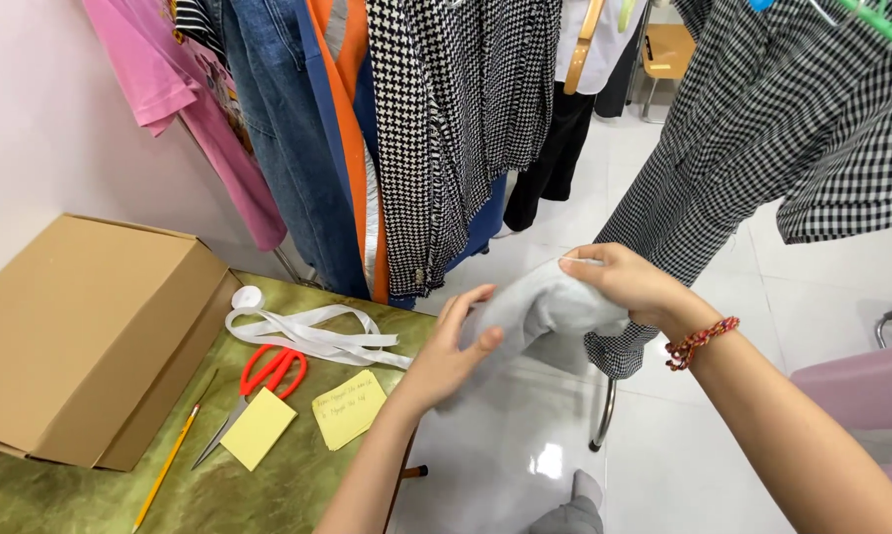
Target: The person unties a ribbon from a cardboard box, removes a plastic-wrapped item, and places it on a clothing rack. They then place a plastic bag into the box, close the lid, and move the box aside.
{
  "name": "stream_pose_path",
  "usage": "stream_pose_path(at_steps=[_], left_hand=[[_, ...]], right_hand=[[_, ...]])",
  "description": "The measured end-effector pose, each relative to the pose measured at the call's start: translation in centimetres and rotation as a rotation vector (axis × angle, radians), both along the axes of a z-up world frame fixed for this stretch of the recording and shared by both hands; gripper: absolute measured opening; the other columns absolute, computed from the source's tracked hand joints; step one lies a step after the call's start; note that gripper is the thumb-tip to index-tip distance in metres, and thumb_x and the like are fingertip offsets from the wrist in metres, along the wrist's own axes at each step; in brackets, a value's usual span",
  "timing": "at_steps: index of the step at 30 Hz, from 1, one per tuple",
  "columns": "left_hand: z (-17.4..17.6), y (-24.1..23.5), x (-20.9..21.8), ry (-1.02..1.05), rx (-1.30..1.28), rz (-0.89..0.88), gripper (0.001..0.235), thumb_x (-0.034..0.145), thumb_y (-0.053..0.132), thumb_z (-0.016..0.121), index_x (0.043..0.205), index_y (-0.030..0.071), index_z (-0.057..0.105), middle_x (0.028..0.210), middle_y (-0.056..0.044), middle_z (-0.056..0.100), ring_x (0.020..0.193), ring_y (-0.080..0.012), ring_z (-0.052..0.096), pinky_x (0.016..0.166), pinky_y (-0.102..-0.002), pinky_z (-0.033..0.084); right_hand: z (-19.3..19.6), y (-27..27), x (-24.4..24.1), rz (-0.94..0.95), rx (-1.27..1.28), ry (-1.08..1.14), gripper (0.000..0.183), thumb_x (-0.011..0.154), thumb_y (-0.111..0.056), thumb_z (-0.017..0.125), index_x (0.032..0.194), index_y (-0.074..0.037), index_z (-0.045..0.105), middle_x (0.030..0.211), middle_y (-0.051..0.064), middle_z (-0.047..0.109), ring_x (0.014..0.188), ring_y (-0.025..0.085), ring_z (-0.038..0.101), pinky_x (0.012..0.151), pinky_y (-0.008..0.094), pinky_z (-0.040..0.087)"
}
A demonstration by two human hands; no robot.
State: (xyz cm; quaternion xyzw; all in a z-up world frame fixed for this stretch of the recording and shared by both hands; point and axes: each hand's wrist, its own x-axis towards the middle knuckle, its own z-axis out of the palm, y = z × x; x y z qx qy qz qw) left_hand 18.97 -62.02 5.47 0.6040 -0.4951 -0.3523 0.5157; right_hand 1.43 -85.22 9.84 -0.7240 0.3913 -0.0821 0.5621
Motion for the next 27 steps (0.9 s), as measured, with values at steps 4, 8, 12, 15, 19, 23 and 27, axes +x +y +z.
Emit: stream_pose_path(at_steps=[4, 8, 12, 15, 19, 23, 27], left_hand=[[0.7, 0.0, -1.7, -0.484, -0.155, 0.180, 0.099, 0.079, 0.062, 0.084, 0.159, 0.017, 0.046, 0.155, -0.018, 0.043, 0.141, -0.0419, 0.043, 0.117, -0.058, 0.034], [0.7, -1.6, -4.6, -0.865, -0.311, 0.342, 0.079, 0.078, 0.037, 0.093, 0.146, 0.021, 0.056, 0.149, -0.013, 0.042, 0.135, -0.0362, 0.044, 0.109, -0.051, 0.040], [-1.3, -3.4, -5.4, -0.912, -0.301, 0.374, 0.082, 0.076, 0.035, 0.093, 0.146, 0.023, 0.054, 0.144, -0.009, 0.042, 0.132, -0.0334, 0.045, 0.104, -0.047, 0.043], [-3.2, -3.4, -5.2, -0.888, -0.292, 0.360, 0.084, 0.077, 0.025, 0.091, 0.147, 0.021, 0.046, 0.145, -0.012, 0.037, 0.132, -0.0350, 0.045, 0.106, -0.049, 0.043], [-7.1, -2.8, -3.5, -1.021, -0.325, 0.479, 0.098, 0.064, 0.015, 0.094, 0.148, 0.020, 0.044, 0.152, -0.018, 0.041, 0.136, -0.0367, 0.048, 0.111, -0.056, 0.038], [-8.2, -1.9, -1.2, -0.785, -0.169, 0.412, 0.045, 0.090, 0.012, 0.080, 0.131, 0.017, 0.063, 0.131, -0.006, 0.066, 0.125, -0.0247, 0.066, 0.108, -0.046, 0.050], [-6.9, -2.9, 1.0, -0.514, -0.109, 0.395, 0.029, 0.094, 0.019, 0.079, 0.121, 0.024, 0.072, 0.107, 0.003, 0.076, 0.100, -0.0204, 0.076, 0.082, -0.034, 0.064]], right_hand=[[-2.8, -2.4, 0.5, -0.056, 0.274, -0.128, 0.034, 0.103, -0.024, 0.064, 0.121, 0.003, 0.076, 0.095, 0.021, 0.076, 0.074, 0.025, 0.072, 0.065, 0.043, 0.059], [-1.7, -0.5, 0.7, -0.045, 0.419, -0.211, 0.038, 0.103, -0.022, 0.064, 0.124, 0.009, 0.072, 0.089, 0.016, 0.075, 0.065, 0.016, 0.069, 0.055, 0.030, 0.056], [-4.5, -2.6, -0.2, -0.039, 0.468, -0.215, 0.043, 0.104, -0.026, 0.064, 0.129, 0.008, 0.070, 0.092, 0.016, 0.075, 0.067, 0.017, 0.070, 0.057, 0.033, 0.058], [-4.6, -3.3, -1.1, -0.065, 0.515, -0.244, 0.046, 0.104, -0.027, 0.066, 0.130, 0.010, 0.069, 0.091, 0.015, 0.074, 0.069, 0.018, 0.071, 0.059, 0.035, 0.060], [-7.4, -6.1, -2.9, -0.155, 0.601, -0.344, 0.037, 0.104, -0.022, 0.068, 0.123, 0.009, 0.070, 0.090, 0.014, 0.072, 0.071, 0.021, 0.073, 0.062, 0.039, 0.061], [-11.9, -10.0, -4.7, -0.210, 0.625, -0.358, 0.033, 0.104, -0.023, 0.068, 0.119, 0.006, 0.070, 0.087, 0.011, 0.073, 0.071, 0.021, 0.075, 0.061, 0.040, 0.063], [-6.2, -6.7, -3.9, -0.246, 0.626, -0.392, 0.031, 0.107, -0.026, 0.066, 0.120, 0.002, 0.070, 0.090, 0.009, 0.074, 0.073, 0.018, 0.075, 0.066, 0.039, 0.063]])
